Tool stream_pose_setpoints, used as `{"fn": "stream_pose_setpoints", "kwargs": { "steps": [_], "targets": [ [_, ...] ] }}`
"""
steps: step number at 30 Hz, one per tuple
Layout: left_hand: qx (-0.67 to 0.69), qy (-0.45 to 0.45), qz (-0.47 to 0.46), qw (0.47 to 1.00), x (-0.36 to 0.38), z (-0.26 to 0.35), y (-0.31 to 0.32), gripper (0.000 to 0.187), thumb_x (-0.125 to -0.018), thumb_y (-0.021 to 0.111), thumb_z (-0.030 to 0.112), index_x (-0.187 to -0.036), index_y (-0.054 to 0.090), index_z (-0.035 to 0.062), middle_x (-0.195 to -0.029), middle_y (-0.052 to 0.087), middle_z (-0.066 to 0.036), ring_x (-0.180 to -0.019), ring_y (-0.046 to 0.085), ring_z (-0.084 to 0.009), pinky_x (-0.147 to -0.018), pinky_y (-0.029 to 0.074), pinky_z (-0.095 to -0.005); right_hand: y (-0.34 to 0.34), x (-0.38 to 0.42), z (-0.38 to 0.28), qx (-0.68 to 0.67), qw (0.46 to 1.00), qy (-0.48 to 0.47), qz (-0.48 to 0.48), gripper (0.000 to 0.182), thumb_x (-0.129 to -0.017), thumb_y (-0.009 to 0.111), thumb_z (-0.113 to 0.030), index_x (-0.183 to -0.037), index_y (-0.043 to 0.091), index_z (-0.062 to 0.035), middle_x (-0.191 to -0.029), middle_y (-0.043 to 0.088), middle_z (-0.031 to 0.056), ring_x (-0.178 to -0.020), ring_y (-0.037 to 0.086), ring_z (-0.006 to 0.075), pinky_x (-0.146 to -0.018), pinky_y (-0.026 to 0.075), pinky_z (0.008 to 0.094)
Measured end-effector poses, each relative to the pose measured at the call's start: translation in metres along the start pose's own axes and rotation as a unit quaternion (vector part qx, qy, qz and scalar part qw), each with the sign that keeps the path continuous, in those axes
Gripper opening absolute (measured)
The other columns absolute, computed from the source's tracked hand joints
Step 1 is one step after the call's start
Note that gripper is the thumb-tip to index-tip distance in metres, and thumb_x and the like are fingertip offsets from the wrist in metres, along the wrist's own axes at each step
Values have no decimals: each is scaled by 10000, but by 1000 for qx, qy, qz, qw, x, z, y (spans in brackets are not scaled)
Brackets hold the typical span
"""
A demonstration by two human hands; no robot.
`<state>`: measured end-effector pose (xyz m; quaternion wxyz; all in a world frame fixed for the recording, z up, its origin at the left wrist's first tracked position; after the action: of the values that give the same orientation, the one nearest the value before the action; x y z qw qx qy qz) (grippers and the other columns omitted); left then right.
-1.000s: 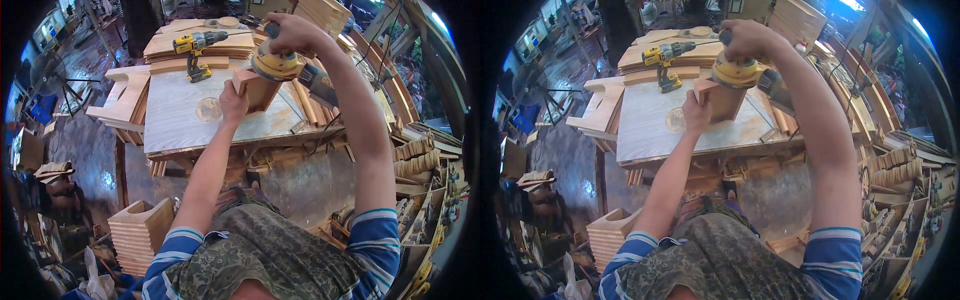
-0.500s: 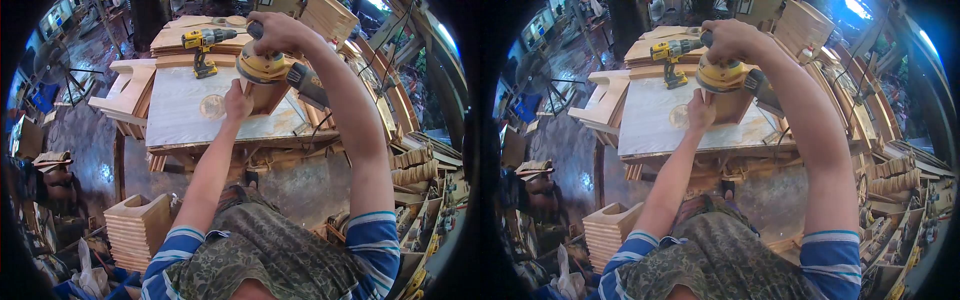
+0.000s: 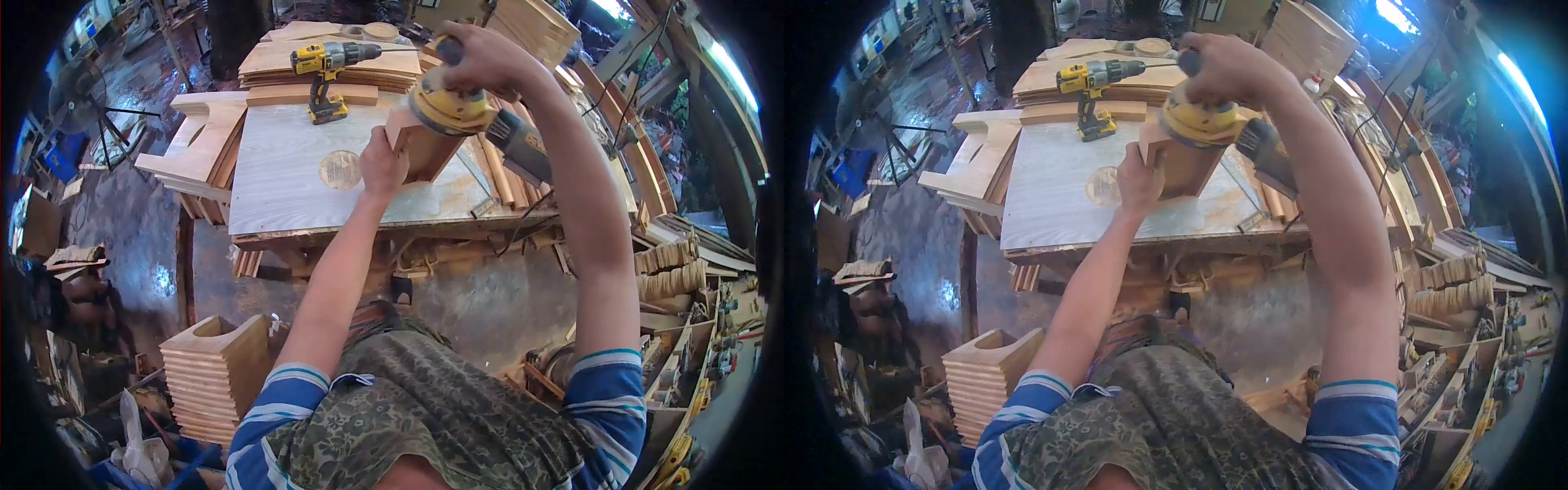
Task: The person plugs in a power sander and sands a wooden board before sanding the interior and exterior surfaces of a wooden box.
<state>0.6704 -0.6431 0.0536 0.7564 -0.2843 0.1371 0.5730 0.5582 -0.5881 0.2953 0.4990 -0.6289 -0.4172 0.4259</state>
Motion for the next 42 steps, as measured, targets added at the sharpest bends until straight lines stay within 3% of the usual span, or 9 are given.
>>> {"fn": "stream_pose_setpoints", "kwargs": {
  "steps": [8, 11, 15, 21, 24, 29, 34, 37, 42],
  "targets": [
    [-9, -13, -8, 1000, 2, 3, -7, 332, -840, 789, 183, -1033, 556, 46, -855, 698, -215, -793, 683, -460, -676, 540, -531, 6, -20, -49, 55, 997, -52, 30, 789, -671, 793, -332, -1389, 569, -93, -1146, 713, 232, -1068, 684, 394, -950, 547, 440],
    [-29, -6, 9, 1000, 2, 1, -7, 351, -831, 801, 190, -1049, 563, 53, -861, 705, -206, -799, 690, -450, -681, 549, -521, 7, -21, -31, 23, 999, -6, -37, 800, -661, 804, -335, -1391, 567, -108, -1183, 700, 233, -1079, 680, 393, -955, 543, 448],
    [-10, -1, 5, 1000, 4, 3, -5, 370, -814, 815, 187, -1054, 565, 57, -873, 710, -209, -814, 698, -444, -681, 553, -518, 0, -23, -8, 77, 996, -27, 40, 768, -662, 822, -333, -1356, 580, -109, -1146, 712, 220, -1053, 692, 384, -937, 555, 439],
    [-2, 18, -18, 1000, 6, -3, 1, 371, -814, 813, 185, -1057, 563, 56, -869, 705, -225, -823, 690, -450, -677, 546, -520, 13, -10, -26, -33, 998, 5, -47, 786, -667, 817, -351, -1374, 568, -116, -1202, 689, 231, -1094, 674, 393, -964, 541, 444],
    [-15, 4, -32, 999, 4, -5, 4, 359, -828, 803, 196, -1056, 565, 53, -871, 705, -228, -838, 685, -454, -689, 539, -526, 3, -3, -51, 68, 992, -81, 63, 768, -669, 813, -361, -1363, 573, -133, -1155, 703, 221, -1075, 677, 395, -955, 539, 458],
    [14, -7, -33, 999, 2, 1, -1, 339, -842, 790, 211, -1048, 573, 51, -879, 706, -226, -858, 682, -456, -711, 531, -532, 8, -25, -26, 63, 996, -51, 26, 773, -667, 817, -373, -1366, 579, -146, -1168, 699, 217, -1097, 667, 397, -978, 529, 455],
    [-14, -18, -48, 999, 5, 5, -4, 338, -859, 784, 231, -1047, 570, 48, -863, 702, -221, -854, 680, -460, -711, 528, -529, -2, -15, -33, 111, 987, -82, 85, 837, -640, 772, -330, -1421, 561, -117, -1177, 716, 205, -1080, 688, 379, -933, 555, 456],
    [1, 15, -62, 998, 8, 2, -1, 361, -861, 786, 254, -1049, 562, 43, -880, 702, -218, -866, 678, -462, -710, 528, -524, 4, -10, -42, 37, 998, -54, -15, 818, -635, 771, -323, -1397, 581, -94, -1143, 718, 226, -1061, 689, 397, -928, 557, 454],
    [-31, 2, -66, 997, 3, -2, 5, 369, -855, 782, 246, -1069, 563, 40, -933, 704, -225, -903, 673, -460, -743, 524, -523, 6, -10, -67, 63, 992, -104, 29, 851, -644, 768, -308, -1442, 553, -104, -1165, 718, 214, -1086, 692, 371, -928, 568, 454]
  ]
}}
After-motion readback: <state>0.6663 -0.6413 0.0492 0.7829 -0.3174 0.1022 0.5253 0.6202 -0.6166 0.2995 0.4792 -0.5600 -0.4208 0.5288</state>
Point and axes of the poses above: each hand's wrist, its own x-axis away from the middle knuckle, its own y-axis out of the palm, z = x × y, the point moved 10 cm from there along -x, towards the middle knuckle
